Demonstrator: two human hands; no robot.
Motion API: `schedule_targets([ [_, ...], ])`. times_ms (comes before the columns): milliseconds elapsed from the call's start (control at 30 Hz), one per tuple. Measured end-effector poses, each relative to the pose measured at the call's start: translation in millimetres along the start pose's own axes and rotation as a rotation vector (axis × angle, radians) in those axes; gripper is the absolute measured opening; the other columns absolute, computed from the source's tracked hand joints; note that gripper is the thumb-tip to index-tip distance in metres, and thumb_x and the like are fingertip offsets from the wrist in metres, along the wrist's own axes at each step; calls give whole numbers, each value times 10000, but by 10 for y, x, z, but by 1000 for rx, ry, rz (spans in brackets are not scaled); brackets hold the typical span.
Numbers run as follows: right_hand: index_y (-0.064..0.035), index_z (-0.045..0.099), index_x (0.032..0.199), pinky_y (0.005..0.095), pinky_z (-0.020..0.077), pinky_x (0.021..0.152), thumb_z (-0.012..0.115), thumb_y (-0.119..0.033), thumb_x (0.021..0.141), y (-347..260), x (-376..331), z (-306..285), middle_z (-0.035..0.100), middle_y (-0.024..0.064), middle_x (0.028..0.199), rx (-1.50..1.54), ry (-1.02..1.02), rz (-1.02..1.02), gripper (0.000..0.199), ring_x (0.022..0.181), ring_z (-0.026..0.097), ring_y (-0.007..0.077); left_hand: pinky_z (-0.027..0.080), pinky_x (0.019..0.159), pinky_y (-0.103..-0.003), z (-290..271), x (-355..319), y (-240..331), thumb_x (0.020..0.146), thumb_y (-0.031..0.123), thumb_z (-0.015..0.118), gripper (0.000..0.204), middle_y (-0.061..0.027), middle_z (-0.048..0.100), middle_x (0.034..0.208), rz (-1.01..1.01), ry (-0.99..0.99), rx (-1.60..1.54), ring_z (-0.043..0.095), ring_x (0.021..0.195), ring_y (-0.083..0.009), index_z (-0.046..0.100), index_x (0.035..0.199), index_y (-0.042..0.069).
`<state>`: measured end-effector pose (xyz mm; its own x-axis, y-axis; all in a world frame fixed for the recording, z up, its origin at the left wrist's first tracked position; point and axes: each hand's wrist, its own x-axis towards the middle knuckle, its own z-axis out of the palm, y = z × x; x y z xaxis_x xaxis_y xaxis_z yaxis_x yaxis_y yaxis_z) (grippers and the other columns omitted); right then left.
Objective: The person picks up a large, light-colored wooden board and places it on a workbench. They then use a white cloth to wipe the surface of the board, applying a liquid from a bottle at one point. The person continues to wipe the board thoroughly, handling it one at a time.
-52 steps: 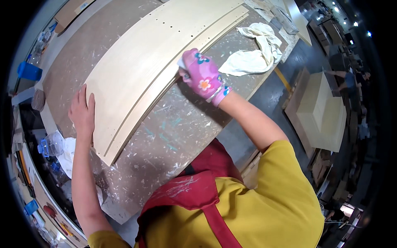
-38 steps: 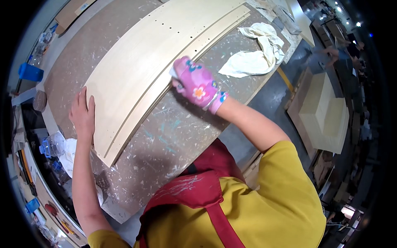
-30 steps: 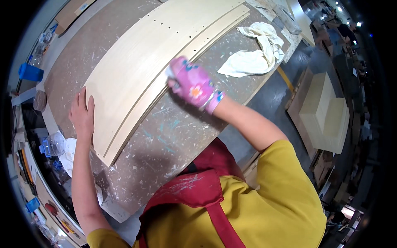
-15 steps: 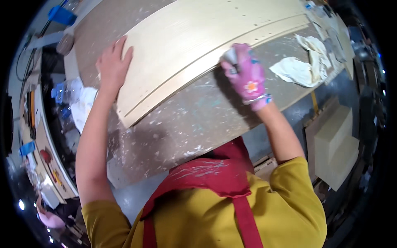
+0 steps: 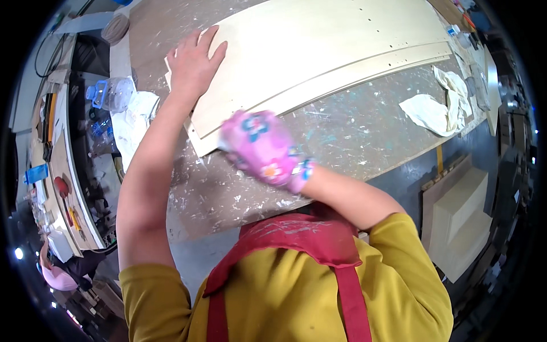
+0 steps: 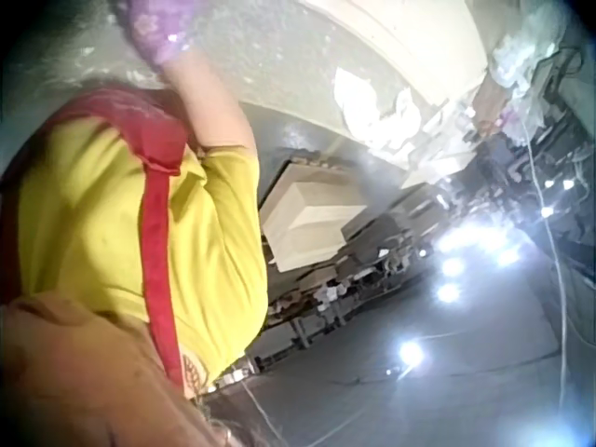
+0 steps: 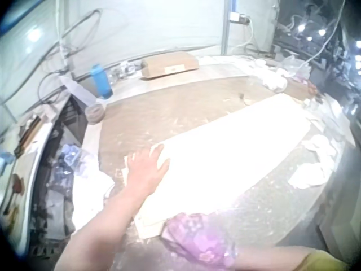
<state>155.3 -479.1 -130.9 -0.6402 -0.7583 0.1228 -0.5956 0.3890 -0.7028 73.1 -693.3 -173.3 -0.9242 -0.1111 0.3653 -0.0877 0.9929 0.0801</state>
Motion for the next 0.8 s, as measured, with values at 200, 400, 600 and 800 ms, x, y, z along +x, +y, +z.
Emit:
schedule_targets([
  [200,-29,500,1110,435,490,749,587,-285,844,27,-67,-63,607,137,944,-332,-56,37,379,746,623,280,277,1059,-570,48,3,-35,921,534,471,536,-154,497,1378,4,6,-52,458,1287,-319,505,1370,242],
  [400,-91,553,986,394,495,739,631,-237,723,400,-194,111,606,106,866,-255,307,-185,311,767,631,279,304,1042,-560,0,67,-2,925,480,503,527,-145,495,1378,2,-84,19,458,1281,-300,480,1395,242],
  [600,39,538,1097,469,507,723,599,-258,818,1102,-553,-1277,616,200,878,-497,613,327,412,743,621,368,293,1057,-555,-123,55,26,943,418,502,487,-116,453,1415,-4,-126,33,442,1298,-292,476,1392,230],
  [800,-10,544,1101,467,498,746,593,-273,824,1212,-605,-1107,598,198,902,-366,386,-38,386,813,618,357,290,1058,-527,-130,94,37,963,387,477,492,-130,456,1410,55,-128,-6,443,1288,-303,455,1411,187],
])
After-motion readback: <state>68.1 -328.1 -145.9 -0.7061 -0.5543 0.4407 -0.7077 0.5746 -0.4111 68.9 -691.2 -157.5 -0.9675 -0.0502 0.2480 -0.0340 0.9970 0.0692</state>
